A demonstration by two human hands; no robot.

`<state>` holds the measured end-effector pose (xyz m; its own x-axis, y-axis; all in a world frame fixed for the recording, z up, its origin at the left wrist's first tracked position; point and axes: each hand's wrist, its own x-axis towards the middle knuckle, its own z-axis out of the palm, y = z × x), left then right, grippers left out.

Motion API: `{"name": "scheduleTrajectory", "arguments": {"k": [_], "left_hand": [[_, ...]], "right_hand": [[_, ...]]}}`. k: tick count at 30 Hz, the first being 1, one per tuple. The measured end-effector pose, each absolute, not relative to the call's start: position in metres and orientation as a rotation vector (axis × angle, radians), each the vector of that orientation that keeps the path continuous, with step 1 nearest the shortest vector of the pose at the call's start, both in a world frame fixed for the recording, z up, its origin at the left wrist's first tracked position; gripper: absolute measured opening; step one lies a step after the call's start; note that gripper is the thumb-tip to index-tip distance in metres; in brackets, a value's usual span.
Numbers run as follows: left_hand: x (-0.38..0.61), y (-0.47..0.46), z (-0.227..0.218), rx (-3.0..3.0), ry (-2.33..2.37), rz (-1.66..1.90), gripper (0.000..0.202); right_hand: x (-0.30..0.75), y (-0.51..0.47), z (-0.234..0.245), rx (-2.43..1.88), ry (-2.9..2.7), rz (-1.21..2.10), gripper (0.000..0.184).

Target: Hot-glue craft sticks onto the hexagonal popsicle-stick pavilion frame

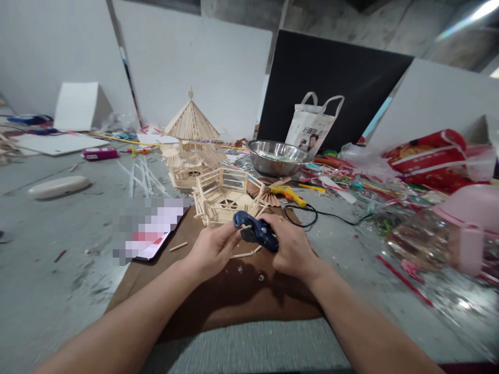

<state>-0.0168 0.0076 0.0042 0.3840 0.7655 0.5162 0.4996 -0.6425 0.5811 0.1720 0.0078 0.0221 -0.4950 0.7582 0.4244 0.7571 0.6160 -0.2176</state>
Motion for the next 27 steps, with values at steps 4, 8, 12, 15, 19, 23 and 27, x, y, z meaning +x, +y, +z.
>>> {"name": "scheduleTrajectory", "arguments": {"k": [4, 8, 12, 15, 19, 23, 27], "left_hand": [[-0.017, 0.0069, 0.0046, 2.324, 1.102, 1.127, 0.022], [-0.0167, 0.0069, 0.0062, 2.334, 1.095, 1.131, 0.023], [-0.0166, 0.007, 0.0075, 2.341, 1.096, 1.135, 0.024], [-0.0168, 0.0067, 0.0069, 2.344, 1.09, 1.131, 0.023], [-0.017, 0.0061, 0.0058, 2.338, 1.082, 1.145, 0.022], [-0.0166, 0.0065, 0.0059, 2.329, 1.06, 1.179, 0.022], [-0.0158, 0.0073, 0.0056, 2.323, 1.058, 1.178, 0.023]], "right_hand": [[0.1715, 0.0073, 0.0235, -1.198, -2.36, 0.007, 0.05], [0.1714, 0.0071, 0.0237, -1.198, -2.362, 0.01, 0.05], [0.1719, 0.0078, 0.0222, -1.195, -2.363, 0.013, 0.053], [0.1717, 0.0079, 0.0219, -1.197, -2.365, -0.007, 0.052], [0.171, 0.0068, 0.0228, -1.202, -2.362, -0.032, 0.05], [0.1702, 0.0054, 0.0234, -1.232, -2.364, -0.036, 0.046], [0.1692, 0.0045, 0.0237, -1.245, -2.366, 0.019, 0.045]]}}
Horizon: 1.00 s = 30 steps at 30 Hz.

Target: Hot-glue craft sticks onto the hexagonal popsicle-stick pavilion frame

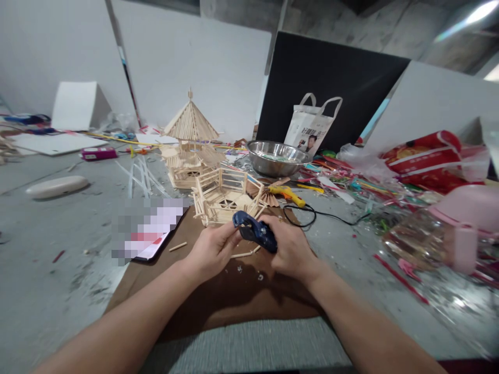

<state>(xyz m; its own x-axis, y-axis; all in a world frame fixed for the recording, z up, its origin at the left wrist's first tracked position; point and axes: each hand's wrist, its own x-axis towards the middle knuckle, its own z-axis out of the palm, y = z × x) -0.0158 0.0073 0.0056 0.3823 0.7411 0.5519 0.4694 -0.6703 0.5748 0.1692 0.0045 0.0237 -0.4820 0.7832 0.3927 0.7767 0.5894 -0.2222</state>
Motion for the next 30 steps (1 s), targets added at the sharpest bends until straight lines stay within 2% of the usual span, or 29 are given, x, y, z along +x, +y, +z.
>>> {"name": "scheduleTrajectory", "arguments": {"k": [30], "left_hand": [[-0.0127, 0.0121, 0.005, 2.169, 1.199, 0.962, 0.032]], "right_hand": [[0.1629, 0.0021, 0.0238, -1.534, -2.368, 0.135, 0.03]]}}
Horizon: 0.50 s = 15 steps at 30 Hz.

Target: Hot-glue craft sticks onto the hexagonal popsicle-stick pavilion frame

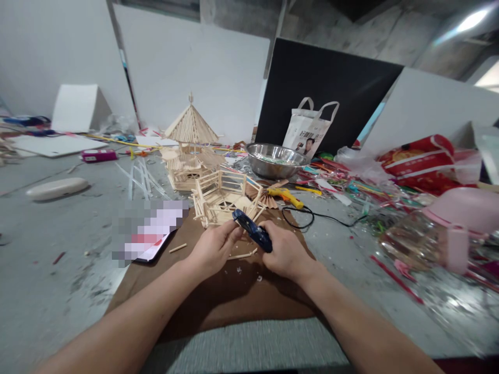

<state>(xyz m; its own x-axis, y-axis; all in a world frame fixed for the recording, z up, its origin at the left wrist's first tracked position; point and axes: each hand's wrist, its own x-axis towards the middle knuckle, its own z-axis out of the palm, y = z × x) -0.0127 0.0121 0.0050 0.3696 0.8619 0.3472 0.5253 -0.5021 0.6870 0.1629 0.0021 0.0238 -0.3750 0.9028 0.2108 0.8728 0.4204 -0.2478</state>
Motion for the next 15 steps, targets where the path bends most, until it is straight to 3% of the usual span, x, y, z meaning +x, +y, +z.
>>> {"name": "scheduleTrajectory", "arguments": {"k": [15], "left_hand": [[-0.0114, 0.0136, 0.0049, 2.1, 1.156, 1.017, 0.029]], "right_hand": [[0.1623, 0.003, 0.0241, -1.59, -2.356, 0.151, 0.024]]}}
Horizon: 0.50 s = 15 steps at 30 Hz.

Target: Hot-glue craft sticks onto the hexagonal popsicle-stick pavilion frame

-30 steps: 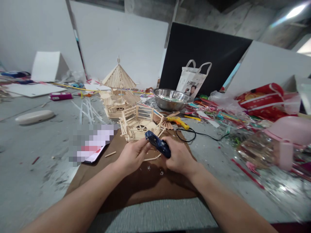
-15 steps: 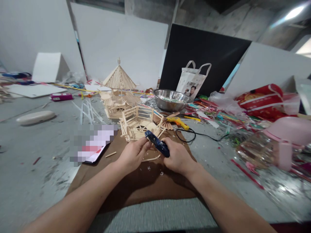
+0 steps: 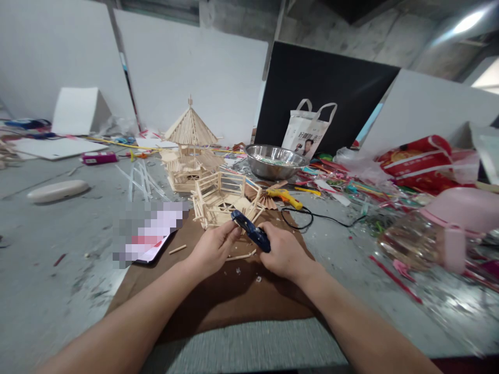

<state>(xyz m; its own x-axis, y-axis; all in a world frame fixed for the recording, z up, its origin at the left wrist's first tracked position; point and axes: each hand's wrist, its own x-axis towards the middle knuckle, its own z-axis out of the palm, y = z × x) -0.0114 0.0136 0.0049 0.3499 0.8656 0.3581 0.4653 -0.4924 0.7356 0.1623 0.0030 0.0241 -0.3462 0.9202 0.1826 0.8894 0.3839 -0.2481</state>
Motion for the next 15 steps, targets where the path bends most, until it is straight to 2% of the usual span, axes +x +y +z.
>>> {"name": "scheduleTrajectory", "arguments": {"k": [9, 15], "left_hand": [[-0.013, 0.012, 0.008, 2.134, 1.164, 0.959, 0.028], [-0.011, 0.011, 0.007, 2.084, 1.152, 0.959, 0.025]], "right_hand": [[0.166, 0.009, 0.015, -1.611, -2.238, 0.071, 0.02], [0.18, 0.024, 0.013, -1.5, -2.055, -0.154, 0.044]]}}
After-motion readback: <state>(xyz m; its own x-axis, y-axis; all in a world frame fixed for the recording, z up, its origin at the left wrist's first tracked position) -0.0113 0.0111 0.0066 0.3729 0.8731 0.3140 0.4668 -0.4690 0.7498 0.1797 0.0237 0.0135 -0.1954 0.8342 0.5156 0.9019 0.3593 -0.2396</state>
